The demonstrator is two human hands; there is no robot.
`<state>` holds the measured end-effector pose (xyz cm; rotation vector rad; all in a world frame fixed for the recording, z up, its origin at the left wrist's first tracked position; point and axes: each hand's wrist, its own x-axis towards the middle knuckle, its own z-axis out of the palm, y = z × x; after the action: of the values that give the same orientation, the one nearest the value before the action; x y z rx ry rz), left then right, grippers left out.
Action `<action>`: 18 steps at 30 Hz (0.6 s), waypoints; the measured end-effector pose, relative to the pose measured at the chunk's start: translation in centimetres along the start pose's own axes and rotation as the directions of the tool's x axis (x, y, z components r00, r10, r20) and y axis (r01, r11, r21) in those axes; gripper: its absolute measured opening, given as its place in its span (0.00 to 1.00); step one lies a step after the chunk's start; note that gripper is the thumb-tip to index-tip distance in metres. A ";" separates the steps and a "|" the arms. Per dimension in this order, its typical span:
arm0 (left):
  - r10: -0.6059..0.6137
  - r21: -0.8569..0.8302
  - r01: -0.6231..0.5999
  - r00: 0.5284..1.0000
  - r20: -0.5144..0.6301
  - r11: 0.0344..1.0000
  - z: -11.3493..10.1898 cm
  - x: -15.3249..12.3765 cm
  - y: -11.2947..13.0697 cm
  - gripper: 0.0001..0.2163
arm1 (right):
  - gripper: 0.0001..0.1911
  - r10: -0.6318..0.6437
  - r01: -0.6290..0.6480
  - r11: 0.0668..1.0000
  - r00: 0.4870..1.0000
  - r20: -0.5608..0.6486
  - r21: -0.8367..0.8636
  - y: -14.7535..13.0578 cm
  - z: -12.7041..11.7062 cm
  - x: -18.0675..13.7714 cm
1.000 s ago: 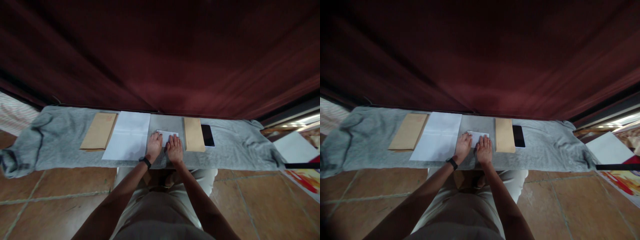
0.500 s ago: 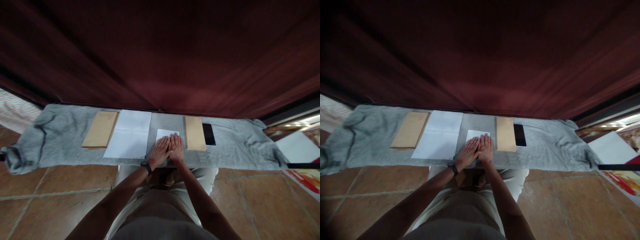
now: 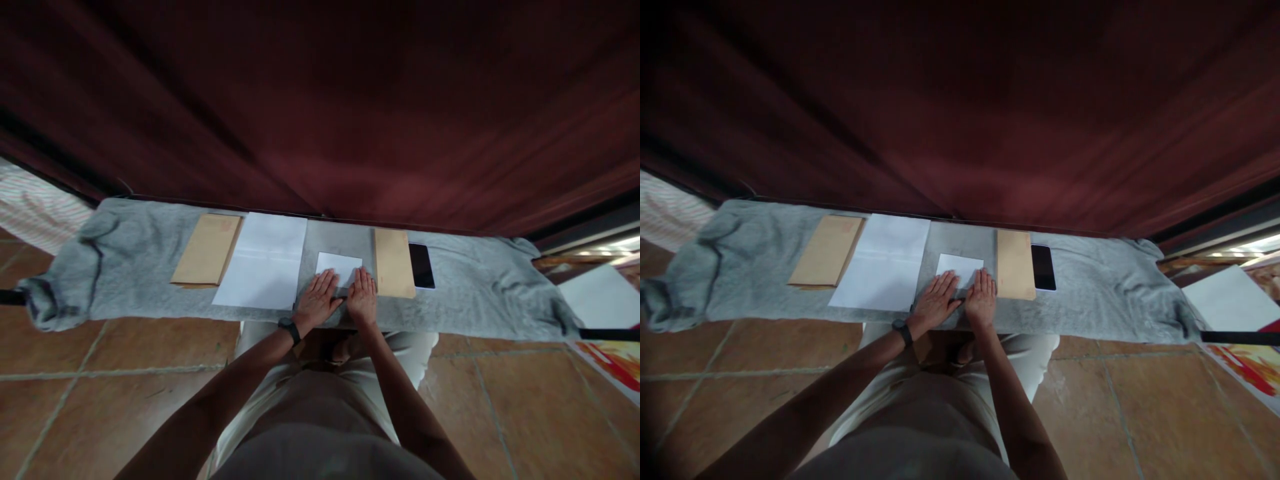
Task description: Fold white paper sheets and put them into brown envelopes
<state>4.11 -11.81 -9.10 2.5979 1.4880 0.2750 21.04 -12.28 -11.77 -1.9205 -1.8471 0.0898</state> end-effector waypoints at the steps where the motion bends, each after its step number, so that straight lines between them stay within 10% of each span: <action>1: 0.002 0.000 -0.002 1.000 -0.003 1.000 0.0 0.0 0.1 0.31 | 0.29 0.005 -0.005 1.000 1.000 -0.005 0.015 0.1 -0.1 -0.1; 18: 0.011 0.046 -0.013 0.999 0.038 0.999 0.2 0.2 0.9 0.30 | 0.28 -0.254 0.230 0.961 0.954 0.161 0.150 -2.4 0.0 0.9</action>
<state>5.04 -12.10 -9.04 2.6329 1.4845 0.1945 18.88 -11.44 -10.65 -1.6292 -2.1255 0.3044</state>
